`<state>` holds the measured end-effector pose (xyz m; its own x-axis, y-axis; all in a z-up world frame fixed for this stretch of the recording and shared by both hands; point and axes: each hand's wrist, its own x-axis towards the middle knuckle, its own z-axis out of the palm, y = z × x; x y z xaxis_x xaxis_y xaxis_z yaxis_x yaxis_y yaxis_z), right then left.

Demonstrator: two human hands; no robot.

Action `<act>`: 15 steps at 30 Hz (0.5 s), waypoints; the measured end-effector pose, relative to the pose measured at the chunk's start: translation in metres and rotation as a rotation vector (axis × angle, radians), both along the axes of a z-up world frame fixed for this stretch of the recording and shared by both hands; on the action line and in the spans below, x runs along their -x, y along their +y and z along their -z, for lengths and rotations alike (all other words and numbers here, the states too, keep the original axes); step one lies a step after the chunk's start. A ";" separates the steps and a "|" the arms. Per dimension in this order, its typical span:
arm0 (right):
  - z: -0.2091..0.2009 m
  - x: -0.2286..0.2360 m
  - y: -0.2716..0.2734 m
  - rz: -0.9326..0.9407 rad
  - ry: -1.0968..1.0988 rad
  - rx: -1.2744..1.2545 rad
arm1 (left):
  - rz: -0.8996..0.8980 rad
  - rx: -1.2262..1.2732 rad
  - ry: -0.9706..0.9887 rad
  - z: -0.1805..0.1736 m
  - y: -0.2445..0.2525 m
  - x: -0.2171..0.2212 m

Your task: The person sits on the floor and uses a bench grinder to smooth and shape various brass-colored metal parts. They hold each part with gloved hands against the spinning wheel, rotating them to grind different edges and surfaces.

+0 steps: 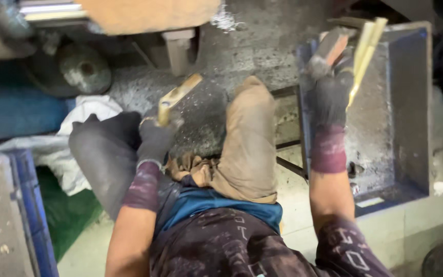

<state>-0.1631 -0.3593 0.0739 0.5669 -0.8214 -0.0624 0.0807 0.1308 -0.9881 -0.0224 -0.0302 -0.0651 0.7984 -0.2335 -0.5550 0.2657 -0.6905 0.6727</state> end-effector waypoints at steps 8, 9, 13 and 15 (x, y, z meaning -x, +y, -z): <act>0.066 0.014 -0.115 -0.091 0.994 1.054 | 0.068 -0.033 0.021 -0.010 -0.002 0.016; 0.071 0.020 -0.122 -0.118 0.979 1.086 | 0.120 -0.097 -0.033 -0.012 -0.005 0.013; 0.073 0.084 -0.117 -0.032 0.707 1.014 | 0.099 0.257 -0.092 -0.019 -0.005 0.022; 0.067 0.124 -0.105 0.034 0.601 1.171 | 0.133 0.196 -0.087 -0.022 -0.006 0.026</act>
